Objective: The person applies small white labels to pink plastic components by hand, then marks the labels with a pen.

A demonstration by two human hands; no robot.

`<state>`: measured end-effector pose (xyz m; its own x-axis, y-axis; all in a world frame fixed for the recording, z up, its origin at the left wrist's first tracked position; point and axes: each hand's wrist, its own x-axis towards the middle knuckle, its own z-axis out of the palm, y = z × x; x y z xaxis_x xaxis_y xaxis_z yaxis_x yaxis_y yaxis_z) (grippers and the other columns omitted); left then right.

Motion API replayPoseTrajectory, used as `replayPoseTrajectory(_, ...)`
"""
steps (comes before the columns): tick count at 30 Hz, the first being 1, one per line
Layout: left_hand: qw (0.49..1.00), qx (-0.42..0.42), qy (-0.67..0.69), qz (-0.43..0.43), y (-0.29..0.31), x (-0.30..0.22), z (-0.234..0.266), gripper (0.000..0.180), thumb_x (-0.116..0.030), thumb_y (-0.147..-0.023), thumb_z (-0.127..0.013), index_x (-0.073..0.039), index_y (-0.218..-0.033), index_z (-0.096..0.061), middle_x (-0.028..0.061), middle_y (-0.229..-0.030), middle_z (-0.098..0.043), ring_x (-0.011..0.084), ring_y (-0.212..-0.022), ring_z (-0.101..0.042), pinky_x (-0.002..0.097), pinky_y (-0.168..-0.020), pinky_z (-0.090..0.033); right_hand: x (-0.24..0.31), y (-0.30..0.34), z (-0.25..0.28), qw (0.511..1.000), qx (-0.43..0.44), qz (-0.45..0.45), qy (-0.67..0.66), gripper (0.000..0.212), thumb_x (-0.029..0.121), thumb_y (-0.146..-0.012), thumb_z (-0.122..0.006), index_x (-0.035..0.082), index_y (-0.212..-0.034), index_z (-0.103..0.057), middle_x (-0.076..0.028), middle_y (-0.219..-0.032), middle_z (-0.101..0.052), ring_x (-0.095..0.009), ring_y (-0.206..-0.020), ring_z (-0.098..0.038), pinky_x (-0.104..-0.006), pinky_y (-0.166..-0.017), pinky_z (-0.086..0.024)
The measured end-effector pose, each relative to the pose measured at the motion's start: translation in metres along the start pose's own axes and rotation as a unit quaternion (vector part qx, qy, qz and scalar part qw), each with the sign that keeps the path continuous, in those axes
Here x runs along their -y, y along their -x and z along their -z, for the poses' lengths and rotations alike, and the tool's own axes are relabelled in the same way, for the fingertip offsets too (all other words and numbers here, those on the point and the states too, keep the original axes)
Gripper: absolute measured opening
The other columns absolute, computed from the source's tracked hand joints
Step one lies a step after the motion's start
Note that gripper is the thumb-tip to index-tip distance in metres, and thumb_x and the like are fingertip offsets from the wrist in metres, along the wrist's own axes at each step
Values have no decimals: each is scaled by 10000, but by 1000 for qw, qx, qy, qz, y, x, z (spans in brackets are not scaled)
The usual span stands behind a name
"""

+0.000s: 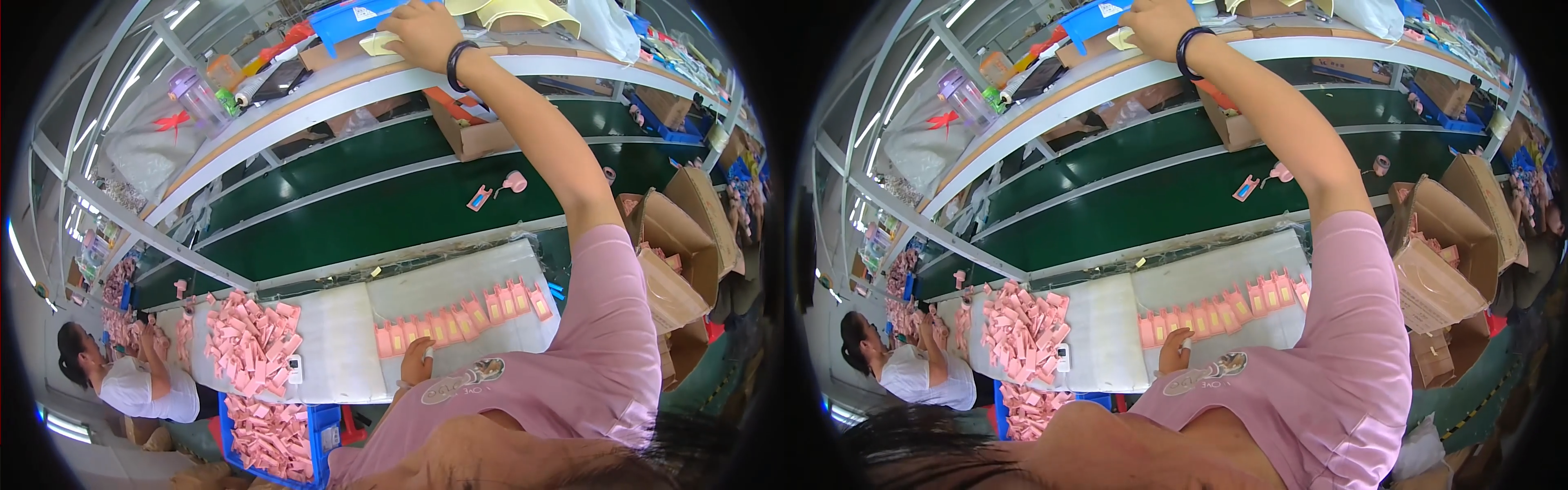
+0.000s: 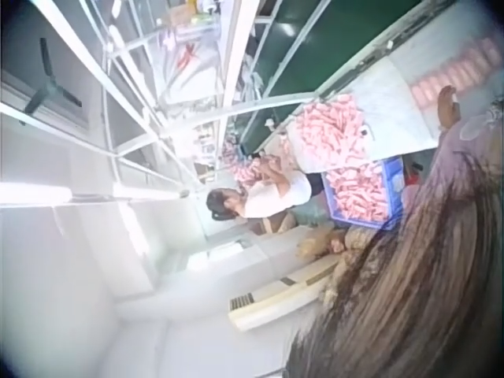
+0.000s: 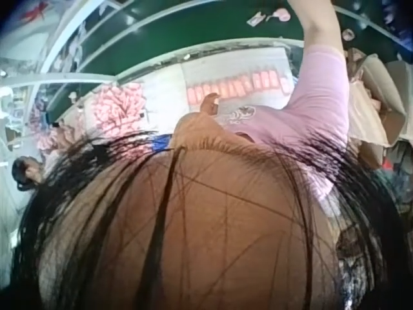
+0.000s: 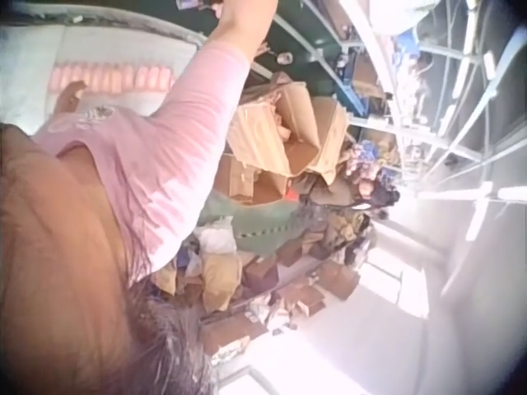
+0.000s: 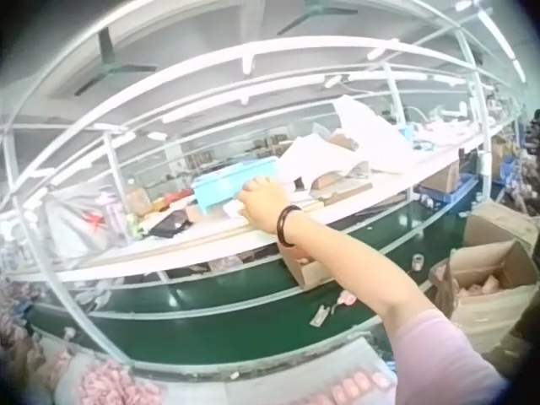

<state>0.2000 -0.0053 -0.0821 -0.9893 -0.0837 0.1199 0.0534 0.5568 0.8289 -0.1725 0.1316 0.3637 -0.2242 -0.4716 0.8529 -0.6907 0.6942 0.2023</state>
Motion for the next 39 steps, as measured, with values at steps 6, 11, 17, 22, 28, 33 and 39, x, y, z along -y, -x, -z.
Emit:
replayPoseTrajectory(6, 998, 43, 19, -50, -33, -29, 44, 393, 40, -791, -505, -93, -1150, -590, 130, -1159, -578, 282, -1023, -577, 328, -804, -498, -15, -9, -33, 997, 16, 4, 81, 155, 235, -814, -625, 189, -946, -692, -23, -906, -673, -223, -908, -606, -388, -824, -410)
replayPoseTrajectory(11, 980, -44, -15, -195, -121, -132, 136, 439, 68, -747, -497, -54, -1161, -576, 149, -1122, -604, 300, -1013, -592, 348, -864, -478, -34, -4, -30, 1000, 15, 13, 11, 179, 268, -850, -597, 212, -987, -696, -7, -968, -678, -196, -953, -593, -374, -883, -357)
replayPoseTrajectory(17, 819, -262, -203, -468, -265, -265, 216, 344, 0, -812, -518, -39, -1151, -569, 157, -1098, -600, 357, -1031, -546, 411, -914, -426, -43, -4, -17, 987, -54, 104, -107, 139, 208, -860, -606, 134, -916, -709, -47, -901, -679, -234, -841, -617, -359, -756, -453)
replayPoseTrajectory(22, 802, -328, -201, -456, -358, -307, 201, 370, -125, -793, -646, -76, -1155, -586, 131, -1098, -609, 326, -1016, -557, 395, -882, -437, -39, 5, -10, 973, -63, 98, -198, 98, 142, -828, -640, 86, -880, -701, -67, -857, -673, -255, -786, -618, -342, -709, -488)
replayPoseTrajectory(28, 785, -388, -155, -457, -393, -318, 175, 250, -105, -705, -695, -105, -952, -657, 67, -970, -640, 273, -938, -555, 381, -835, -439, -43, 6, -16, 967, -90, 89, -221, 114, 191, -794, -681, 108, -870, -703, -68, -795, -670, -214, -734, -642, -318, -673, -494)
replayPoseTrajectory(33, 775, -415, -107, -465, -397, -322, 172, 123, -69, -707, -665, -77, -829, -650, 76, -920, -628, 274, -919, -555, 376, -821, -440, -41, 13, -19, 945, -80, 13, -317, 132, 166, -787, -692, 73, -879, -674, -69, -799, -676, -204, -752, -653, -308, -687, -505)
replayPoseTrajectory(39, 818, -357, -47, -449, -391, -316, 188, 156, -40, -715, -636, -68, -866, -665, 84, -980, -620, 278, -940, -548, 384, -839, -435, -40, 16, -15, 959, -82, 5, -271, 139, 153, -784, -694, 54, -871, -650, -84, -800, -674, -211, -753, -658, -308, -698, -511)
